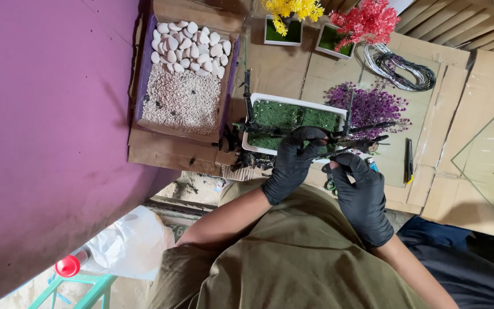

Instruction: The person wraps black electrical tape around the branches of a small bonsai tree placed in a white rectangular pot. They use both hands to secure the tape, occasionally using scissors to cut the tape and a lighter to seal the ends.

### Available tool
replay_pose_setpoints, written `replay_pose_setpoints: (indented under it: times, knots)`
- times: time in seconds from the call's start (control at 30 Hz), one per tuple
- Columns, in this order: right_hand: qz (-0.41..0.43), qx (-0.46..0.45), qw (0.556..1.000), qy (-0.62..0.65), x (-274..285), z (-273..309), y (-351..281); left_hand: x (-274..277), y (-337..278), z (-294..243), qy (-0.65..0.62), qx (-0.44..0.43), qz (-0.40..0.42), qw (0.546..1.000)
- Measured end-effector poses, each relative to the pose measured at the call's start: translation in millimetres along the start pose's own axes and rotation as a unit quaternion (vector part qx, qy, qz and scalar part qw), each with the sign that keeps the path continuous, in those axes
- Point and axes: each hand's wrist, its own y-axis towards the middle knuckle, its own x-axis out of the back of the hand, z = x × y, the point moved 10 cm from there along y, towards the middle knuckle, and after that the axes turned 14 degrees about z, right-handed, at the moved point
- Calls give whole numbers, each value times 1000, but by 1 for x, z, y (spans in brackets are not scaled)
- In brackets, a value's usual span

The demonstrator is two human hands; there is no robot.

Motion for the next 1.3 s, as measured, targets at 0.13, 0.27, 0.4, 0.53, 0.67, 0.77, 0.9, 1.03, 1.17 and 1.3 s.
replay_pose_setpoints:
  times: [0.13,0.27,0.4,0.53,0.67,0.77,0.9,1.03,1.17,1.3]
  knots:
    - [-33,32,998,-35,2,4,-7,9,9,-2,-80,-36,-55,995]
    - [-66,73,993,-67,6,3,-12,2,22,14,-205,-63,-25,976]
    - [-87,119,987,-65,10,3,-14,3,33,50,-71,-2,-6,997]
    - [-99,148,982,-65,13,0,-15,-3,39,32,-10,22,37,999]
    - [-100,159,978,-88,13,-2,-15,-4,43,37,-11,24,49,998]
    - [-93,159,974,-133,18,14,-14,-3,44,47,-49,30,63,996]
    - [-97,145,974,-144,30,13,-12,0,44,46,-37,19,53,998]
    - [-88,133,984,-82,36,5,-9,0,42,34,-17,11,52,998]
    - [-85,160,978,-108,43,15,-5,-1,42,27,-60,-11,39,997]
    - [-80,171,975,-115,48,17,-2,1,37,33,-53,-16,33,998]
